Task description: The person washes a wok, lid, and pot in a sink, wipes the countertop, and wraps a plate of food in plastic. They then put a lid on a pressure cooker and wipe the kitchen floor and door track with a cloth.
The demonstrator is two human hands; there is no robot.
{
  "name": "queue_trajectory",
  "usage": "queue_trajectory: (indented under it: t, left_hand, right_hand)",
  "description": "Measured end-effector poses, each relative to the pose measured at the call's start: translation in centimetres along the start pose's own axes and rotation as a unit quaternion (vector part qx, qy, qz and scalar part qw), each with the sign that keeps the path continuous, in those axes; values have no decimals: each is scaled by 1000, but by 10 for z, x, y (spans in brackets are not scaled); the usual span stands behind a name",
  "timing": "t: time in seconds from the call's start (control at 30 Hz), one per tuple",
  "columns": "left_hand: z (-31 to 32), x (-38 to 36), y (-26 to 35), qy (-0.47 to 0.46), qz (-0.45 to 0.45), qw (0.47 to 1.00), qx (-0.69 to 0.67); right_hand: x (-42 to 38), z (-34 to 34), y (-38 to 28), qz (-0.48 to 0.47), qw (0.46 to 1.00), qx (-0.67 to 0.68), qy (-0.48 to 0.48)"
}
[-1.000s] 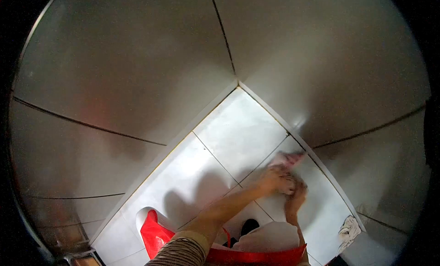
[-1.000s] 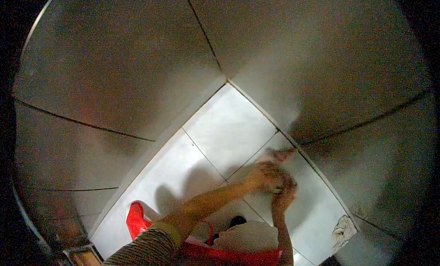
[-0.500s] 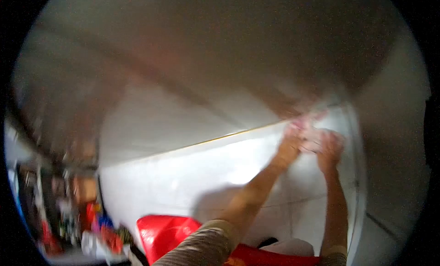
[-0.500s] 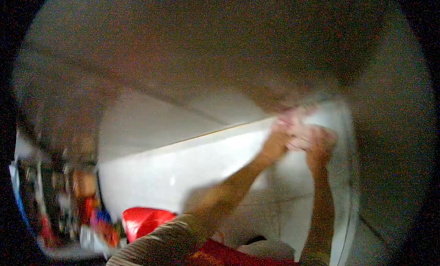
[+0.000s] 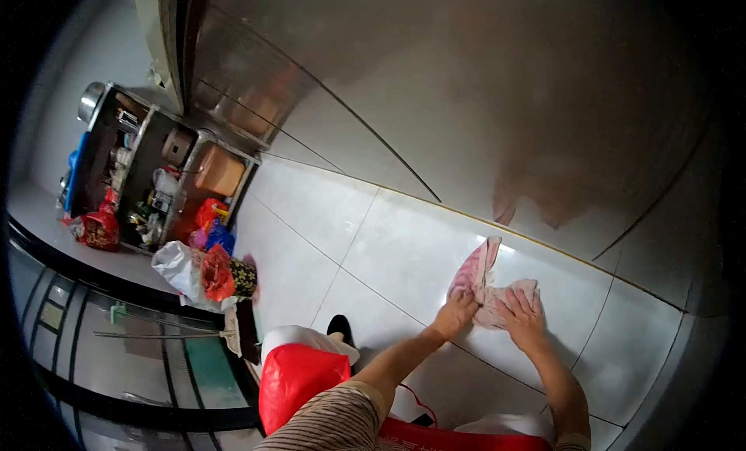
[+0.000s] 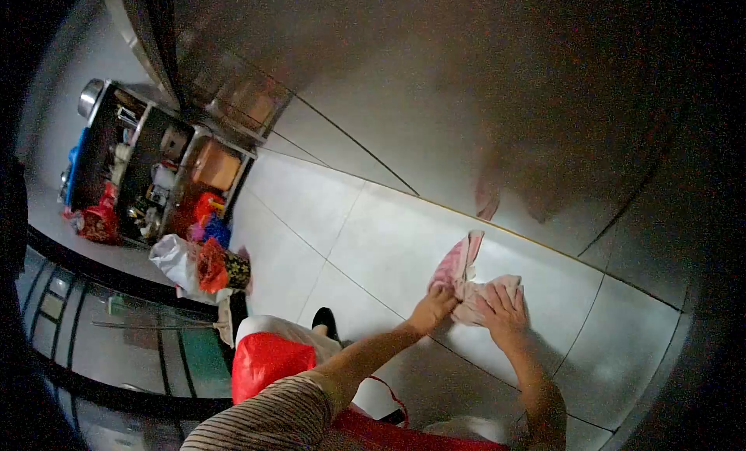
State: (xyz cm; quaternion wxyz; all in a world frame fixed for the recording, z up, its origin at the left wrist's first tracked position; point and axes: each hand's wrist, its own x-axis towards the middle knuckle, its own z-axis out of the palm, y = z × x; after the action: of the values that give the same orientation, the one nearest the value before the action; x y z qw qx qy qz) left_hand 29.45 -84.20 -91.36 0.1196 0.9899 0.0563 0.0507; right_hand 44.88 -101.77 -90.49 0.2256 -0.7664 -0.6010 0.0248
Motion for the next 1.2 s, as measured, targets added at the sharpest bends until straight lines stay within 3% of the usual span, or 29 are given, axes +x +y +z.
queue_trajectory:
  t: [0.1,0.2,0.3,0.37,0.4,0.43,0.53,0.7,0.8,0.83,0.93,1.0,1.07,1.1,1.13,1.17,1.2]
  left_hand:
    - [20,-15,37,-5,63,998,-13]
    - [49,-38,53,-39,113,991,-65]
    - [13,-27,15,-101,163,974,-120]
    - [17,-24,-1,-50,153,981,-104]
    - [17,-23,-13,-25,149,984,-98]
    - [1,-18,-26,-71,132,986,-68]
    - [-19,20,-67,-93,63,990,-83]
    - [-20,93,-125,101,-46,970,-217]
    - [29,121,-180,38,-65,967,-242]
    - [3,117,-195,23,39,997,-61]
    - [11,116,-257,17,-3,995,-99]
    - [-24,99,-318,2,100,994,-51]
    - [-60,76,-377,-40,78,995,-37]
    - [-107,70,-389,-129,-108,960,-223]
    - [-104,47,-426,-127,-12,989,-80]
    - [-110,29,-453,-98,-110,954,-262]
    - [-126,5,-467,-116,-121,965,-201]
  right_hand:
    - [-23,-15,15,-48,996,-70,-39]
    - [-56,-28,8,-40,994,-49,-85]
    - [-55,-10,-12,-21,988,-79,-128]
    - [-51,-3,-4,-68,982,-119,-130]
    - [-38,-1,-7,-44,981,-112,-150]
    - [-16,1,-13,-18,980,-103,-167]
    - [46,6,-24,77,976,-110,-171]
    - [92,55,-28,267,950,-134,-86]
    - [130,89,-40,302,940,-144,-66]
    - [142,101,-43,300,941,-144,-65]
    - [189,123,-63,307,937,-143,-88]
    - [238,138,-90,280,942,-159,-95]
    - [289,155,-127,228,962,-140,-55]
    - [305,184,-143,224,958,-174,-29]
    - [323,202,-159,182,973,-137,48]
    - [340,211,-187,186,974,-129,27]
    - [356,212,-220,192,974,-119,-13]
